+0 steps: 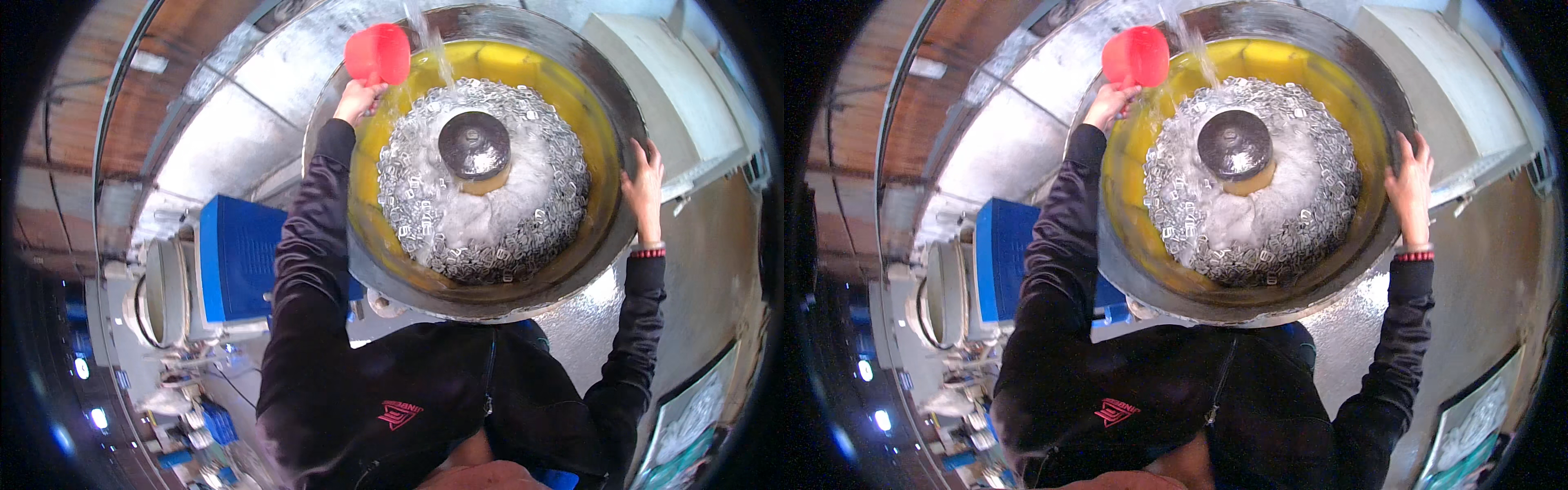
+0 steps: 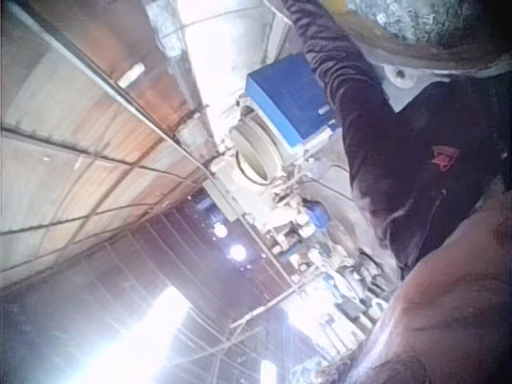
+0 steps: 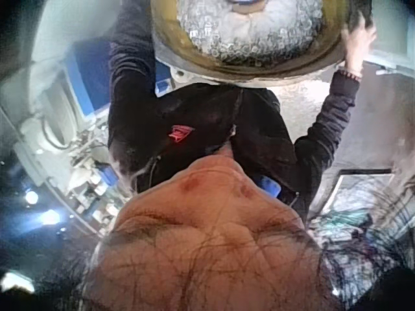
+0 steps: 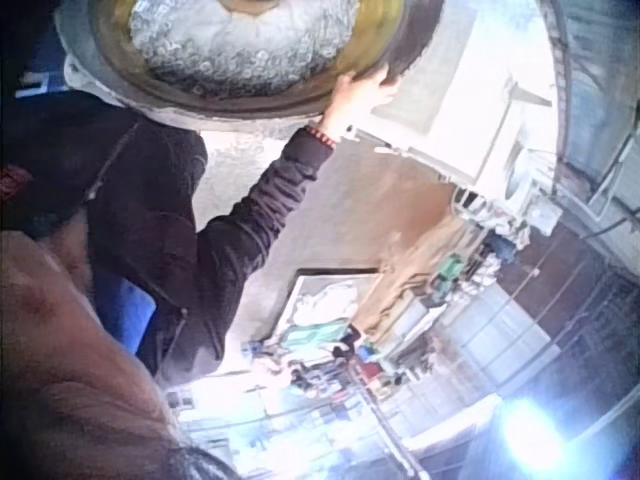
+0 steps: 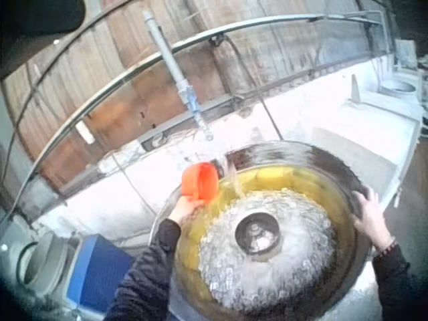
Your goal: The person pours a yellow liquid from a red scoop into a large rotating industrial drum containing small metallic parts. The person repeatedly scoops and pours the liquid while the drum spins, then walks away from the machine.
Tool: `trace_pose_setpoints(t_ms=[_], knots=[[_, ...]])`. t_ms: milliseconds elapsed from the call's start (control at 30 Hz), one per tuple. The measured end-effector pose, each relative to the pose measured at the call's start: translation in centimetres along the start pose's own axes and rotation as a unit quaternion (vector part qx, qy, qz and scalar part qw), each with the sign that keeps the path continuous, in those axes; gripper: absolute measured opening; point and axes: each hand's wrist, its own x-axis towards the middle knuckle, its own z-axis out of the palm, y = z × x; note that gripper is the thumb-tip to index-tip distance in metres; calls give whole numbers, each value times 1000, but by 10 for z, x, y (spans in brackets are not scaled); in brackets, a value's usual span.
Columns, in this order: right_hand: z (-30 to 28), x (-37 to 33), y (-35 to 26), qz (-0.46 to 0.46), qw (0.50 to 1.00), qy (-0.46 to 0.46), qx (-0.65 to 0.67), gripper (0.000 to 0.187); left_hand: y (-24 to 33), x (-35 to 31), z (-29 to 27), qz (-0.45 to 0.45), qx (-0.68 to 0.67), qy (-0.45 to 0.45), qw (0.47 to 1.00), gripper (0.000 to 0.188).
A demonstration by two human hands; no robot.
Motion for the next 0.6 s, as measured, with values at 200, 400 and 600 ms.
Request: trace_pose_setpoints(t_ms=[200,400,600], knots=[[0,1,0,34,999,20,4,73,0,79,45,-209,-625,-230,716,32],[-8,0,-5,63,998,8,1,70,1,109,89,-153,-555,-202,793,18],[-8,0,-6,61,998,17,15,69,15,98,99,-149,-512,-128,836,12]])
